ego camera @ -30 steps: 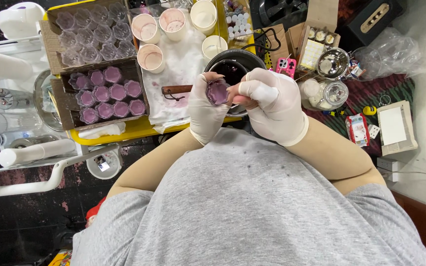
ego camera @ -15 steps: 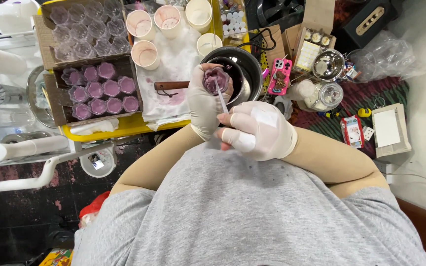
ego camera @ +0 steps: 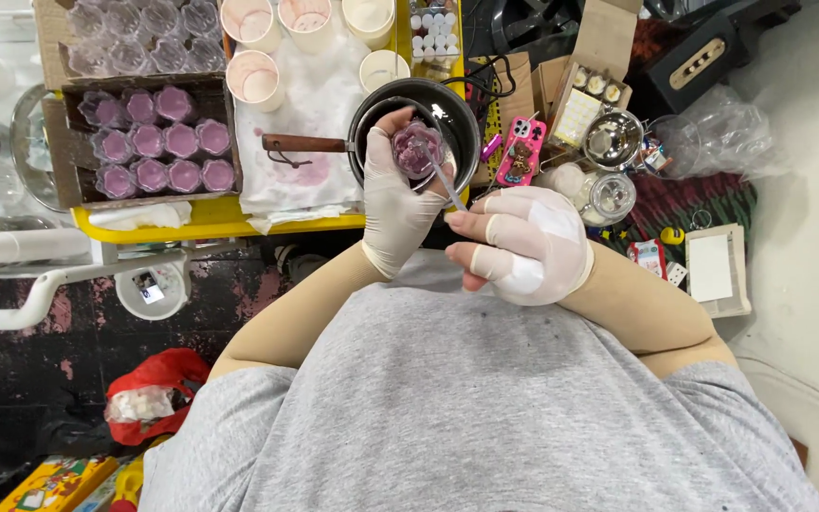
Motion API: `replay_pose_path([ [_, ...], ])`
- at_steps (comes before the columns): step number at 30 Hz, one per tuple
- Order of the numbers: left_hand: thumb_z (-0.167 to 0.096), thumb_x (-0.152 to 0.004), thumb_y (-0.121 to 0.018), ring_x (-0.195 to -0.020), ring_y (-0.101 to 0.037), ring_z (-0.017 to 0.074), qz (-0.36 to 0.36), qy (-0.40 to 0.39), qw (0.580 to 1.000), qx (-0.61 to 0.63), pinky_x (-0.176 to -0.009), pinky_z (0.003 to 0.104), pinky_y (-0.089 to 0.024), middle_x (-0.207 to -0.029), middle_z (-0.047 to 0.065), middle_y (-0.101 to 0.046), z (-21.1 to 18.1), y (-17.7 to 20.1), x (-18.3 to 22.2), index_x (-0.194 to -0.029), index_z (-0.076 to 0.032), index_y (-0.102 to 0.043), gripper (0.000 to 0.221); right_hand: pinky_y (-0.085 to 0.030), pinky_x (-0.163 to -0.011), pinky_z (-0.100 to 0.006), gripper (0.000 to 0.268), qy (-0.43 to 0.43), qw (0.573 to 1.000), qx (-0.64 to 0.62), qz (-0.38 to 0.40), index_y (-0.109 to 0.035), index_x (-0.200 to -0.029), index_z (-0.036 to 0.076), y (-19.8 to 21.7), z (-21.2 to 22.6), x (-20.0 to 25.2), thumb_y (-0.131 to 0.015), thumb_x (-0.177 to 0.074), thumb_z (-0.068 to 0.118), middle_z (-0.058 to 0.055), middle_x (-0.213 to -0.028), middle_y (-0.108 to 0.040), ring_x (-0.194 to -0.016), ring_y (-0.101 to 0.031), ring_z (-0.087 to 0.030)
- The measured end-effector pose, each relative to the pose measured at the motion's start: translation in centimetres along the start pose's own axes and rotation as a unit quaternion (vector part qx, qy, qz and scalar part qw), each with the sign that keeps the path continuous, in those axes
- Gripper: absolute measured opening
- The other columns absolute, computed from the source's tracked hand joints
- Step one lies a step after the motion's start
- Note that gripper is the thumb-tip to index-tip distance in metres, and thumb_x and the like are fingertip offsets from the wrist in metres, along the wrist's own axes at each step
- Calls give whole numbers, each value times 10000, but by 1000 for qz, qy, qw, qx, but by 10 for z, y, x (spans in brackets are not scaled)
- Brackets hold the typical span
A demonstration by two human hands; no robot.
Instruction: Pouring melted purple wax from a pitcher into individual silicone molds and stirring the mixture.
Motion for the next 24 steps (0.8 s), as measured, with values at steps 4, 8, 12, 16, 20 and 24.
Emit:
replay_pose_path([
  [4,-152,-927,-797,-1236,-530,194,-4,-25,998,-48,-1086,324,-464,-1377,105,-466,-5,0,-1,-1490,-22,-363,723,-569,-651,-400,329,10,1000,1,6,-701,-1053,64,-1,-5,4,-858,-863,282,-149,-1118,-682,-864,-678,-280],
  [8,-143,-963,-797,-1240,-549,224,1,-37,990,-134,-1115,336,-464,-1340,108,-502,-7,8,2,-1463,-30,-435,629,-586,-697,-414,315,23,1000,2,-5,-707,-1063,55,-2,-3,6,-833,-908,299,-154,-1127,-683,-872,-681,-285],
  [12,-136,-920,-817,-1212,-542,226,-21,-20,997,-72,-1098,335,-468,-1320,116,-494,0,16,3,-1387,-34,-458,598,-599,-763,-420,214,-92,996,-19,-9,-716,-1081,69,-6,-8,14,-764,-912,189,-114,-1113,-698,-935,-714,-291],
  [16,-115,-881,-894,-1169,-530,206,-17,-54,990,-132,-1058,341,-474,-1279,107,-483,-2,27,0,-1273,-40,-487,570,-591,-752,-410,214,-114,993,-14,-38,-716,-1100,56,-9,-5,6,-762,-923,167,-114,-1110,-704,-924,-715,-295],
  [20,-172,-882,-893,-1064,-585,144,4,6,1000,-20,-951,293,-535,-1239,93,-548,2,34,-7,-1201,-53,-456,554,-586,-692,-408,266,-69,997,-16,2,-710,-1080,57,-22,-1,-9,-814,-876,193,-128,-1088,-701,-855,-708,-277],
  [24,-200,-861,-906,-933,-635,124,12,47,996,-78,-837,273,-563,-1062,61,-642,-8,44,-16,-1184,-51,-464,567,-581,-639,-398,353,-31,999,13,-7,-702,-1084,33,-30,7,-32,-854,-849,249,-146,-1052,-683,-830,-699,-273],
])
Point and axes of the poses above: each hand's wrist, its own x-axis away from the middle knuckle, its own y-axis out of the back of the hand, z = x × y, the point moved 4 cm from there along -x, towards the middle knuckle
